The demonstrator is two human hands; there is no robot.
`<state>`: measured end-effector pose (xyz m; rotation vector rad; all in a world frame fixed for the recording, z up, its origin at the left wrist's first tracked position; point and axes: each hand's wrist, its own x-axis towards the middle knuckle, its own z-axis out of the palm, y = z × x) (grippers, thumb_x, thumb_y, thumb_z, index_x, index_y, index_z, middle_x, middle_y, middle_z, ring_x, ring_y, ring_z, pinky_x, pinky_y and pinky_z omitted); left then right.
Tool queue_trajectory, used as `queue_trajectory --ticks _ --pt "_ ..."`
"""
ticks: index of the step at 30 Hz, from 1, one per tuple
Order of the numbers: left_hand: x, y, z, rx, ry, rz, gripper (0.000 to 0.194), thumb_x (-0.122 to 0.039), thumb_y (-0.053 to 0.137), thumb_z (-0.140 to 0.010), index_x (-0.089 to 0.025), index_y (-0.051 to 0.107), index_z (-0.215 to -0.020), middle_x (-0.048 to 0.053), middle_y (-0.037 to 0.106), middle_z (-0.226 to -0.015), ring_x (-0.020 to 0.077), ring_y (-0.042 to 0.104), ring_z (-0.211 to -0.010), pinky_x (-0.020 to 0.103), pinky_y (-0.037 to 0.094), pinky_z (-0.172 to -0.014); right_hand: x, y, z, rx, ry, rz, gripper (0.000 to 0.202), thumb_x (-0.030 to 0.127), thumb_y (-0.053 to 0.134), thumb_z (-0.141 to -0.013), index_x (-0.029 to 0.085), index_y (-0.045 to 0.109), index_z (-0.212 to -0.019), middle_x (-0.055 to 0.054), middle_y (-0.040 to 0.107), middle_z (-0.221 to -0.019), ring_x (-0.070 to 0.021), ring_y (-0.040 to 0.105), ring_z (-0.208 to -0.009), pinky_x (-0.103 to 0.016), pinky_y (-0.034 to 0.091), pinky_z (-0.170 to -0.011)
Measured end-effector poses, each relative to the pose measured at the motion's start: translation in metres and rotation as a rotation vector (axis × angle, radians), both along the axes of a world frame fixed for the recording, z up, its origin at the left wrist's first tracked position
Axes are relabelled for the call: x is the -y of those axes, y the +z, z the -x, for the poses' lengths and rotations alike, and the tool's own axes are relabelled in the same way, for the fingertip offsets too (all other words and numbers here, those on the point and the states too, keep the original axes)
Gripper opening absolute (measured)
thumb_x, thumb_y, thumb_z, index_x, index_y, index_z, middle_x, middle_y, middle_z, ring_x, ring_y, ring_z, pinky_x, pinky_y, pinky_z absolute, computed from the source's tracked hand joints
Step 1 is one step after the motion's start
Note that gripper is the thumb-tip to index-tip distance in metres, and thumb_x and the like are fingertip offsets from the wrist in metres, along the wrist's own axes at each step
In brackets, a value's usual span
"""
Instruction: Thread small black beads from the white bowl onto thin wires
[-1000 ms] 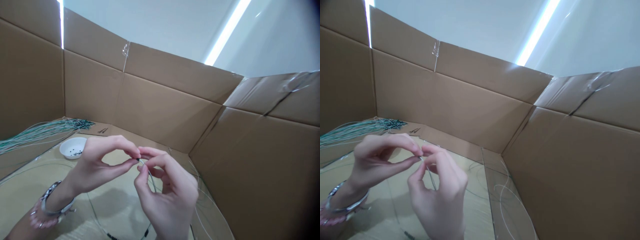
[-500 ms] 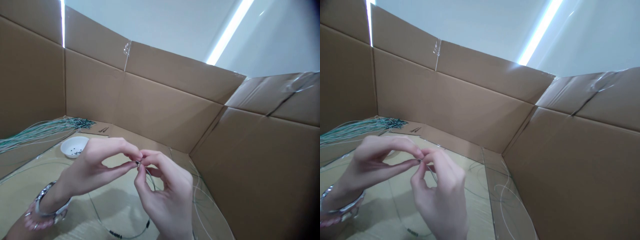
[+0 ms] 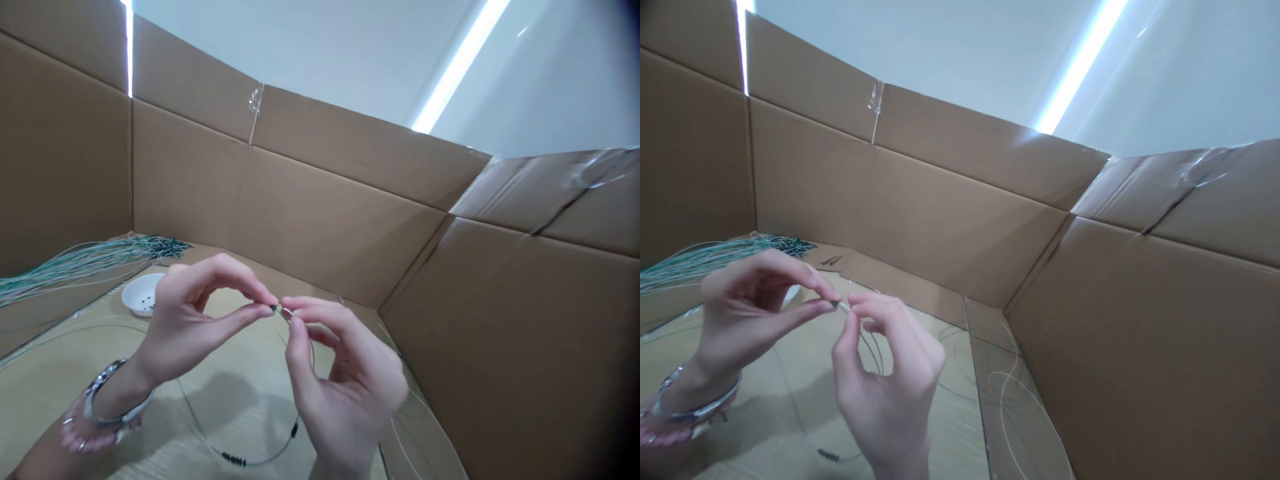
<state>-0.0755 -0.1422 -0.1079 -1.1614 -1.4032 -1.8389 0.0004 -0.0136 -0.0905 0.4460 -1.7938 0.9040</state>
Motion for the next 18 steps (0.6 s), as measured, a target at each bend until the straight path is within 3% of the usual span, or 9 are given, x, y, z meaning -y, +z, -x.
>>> queue_trajectory --ticks 6,18 --pt "0.0037 -0.0005 -0.0058 -0.100 0.165 0.037 0.029 -0.005 0.074 -0.069 -0.026 0.066 -0.088 -0.004 0.070 -0.077 0.0146 0.068 -0.072 0.025 0.054 -0.066 0.0028 -0.0006 -0.0005 -0.047 -0.079 -0.121 0.019 0.001 0.059 -0.070 0.019 0.060 -0.077 0.002 0.068 -0.074 -0.0104 0.066 -0.065 -0.021 0.059 -0.056" --pt "0.0038 0.0002 -0.0061 -0.167 0.205 0.080 0.029 -0.005 0.073 -0.071 -0.025 0.065 -0.091 -0.004 0.071 -0.081 0.0145 0.069 -0.074 0.026 0.056 -0.068 0.0042 0.0004 -0.0003 -0.046 -0.120 -0.130 0.019 0.000 0.059 -0.071 0.017 0.063 -0.080 0.002 0.067 -0.072 -0.0085 0.063 -0.061 -0.020 0.057 -0.053"
